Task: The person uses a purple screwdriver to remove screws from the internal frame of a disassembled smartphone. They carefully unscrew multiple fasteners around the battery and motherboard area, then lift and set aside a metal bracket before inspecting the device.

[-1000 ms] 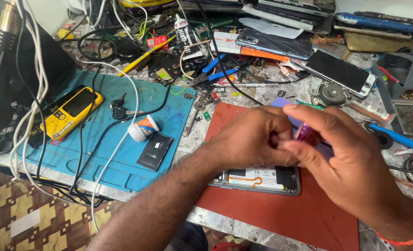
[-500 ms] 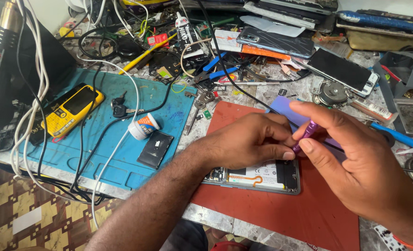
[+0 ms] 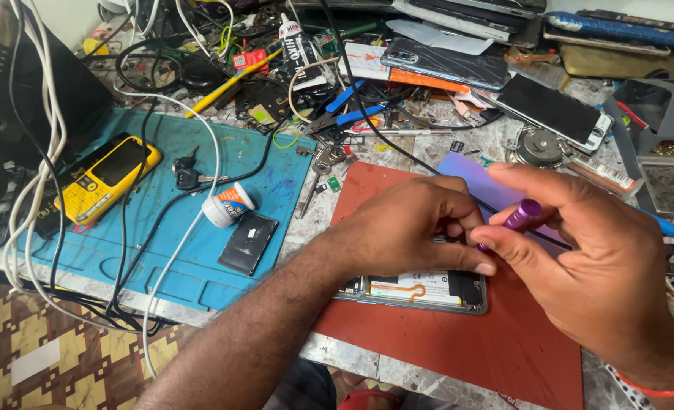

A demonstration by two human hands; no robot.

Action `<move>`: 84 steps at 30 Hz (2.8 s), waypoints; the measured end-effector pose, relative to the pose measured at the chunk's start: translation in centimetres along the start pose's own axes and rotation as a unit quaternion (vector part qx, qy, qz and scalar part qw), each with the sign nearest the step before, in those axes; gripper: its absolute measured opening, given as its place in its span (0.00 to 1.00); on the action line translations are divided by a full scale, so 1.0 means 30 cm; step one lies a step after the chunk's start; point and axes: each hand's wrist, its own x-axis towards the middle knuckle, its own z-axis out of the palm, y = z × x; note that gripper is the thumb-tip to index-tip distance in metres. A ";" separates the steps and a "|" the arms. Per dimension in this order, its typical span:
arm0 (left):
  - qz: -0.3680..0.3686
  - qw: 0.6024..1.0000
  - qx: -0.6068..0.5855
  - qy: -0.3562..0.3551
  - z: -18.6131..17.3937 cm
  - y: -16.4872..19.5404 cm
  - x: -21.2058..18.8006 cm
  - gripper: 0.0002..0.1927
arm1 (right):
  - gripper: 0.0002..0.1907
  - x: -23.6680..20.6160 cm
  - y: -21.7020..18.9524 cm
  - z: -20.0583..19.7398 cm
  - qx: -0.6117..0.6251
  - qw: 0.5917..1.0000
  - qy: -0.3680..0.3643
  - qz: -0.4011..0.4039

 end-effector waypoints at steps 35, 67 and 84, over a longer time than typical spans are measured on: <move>-0.004 0.999 0.027 0.037 0.028 -0.020 0.021 0.21 | 0.26 0.015 0.015 -0.003 -0.042 0.997 -0.060 -0.005; -0.025 0.999 0.000 -0.041 -0.027 -0.025 -0.018 0.12 | 0.28 0.016 0.022 0.003 -0.043 0.995 -0.092 -0.002; -0.048 0.989 0.134 -0.028 0.004 0.026 -0.007 0.13 | 0.37 -0.011 0.043 -0.003 -0.072 0.991 -0.104 0.042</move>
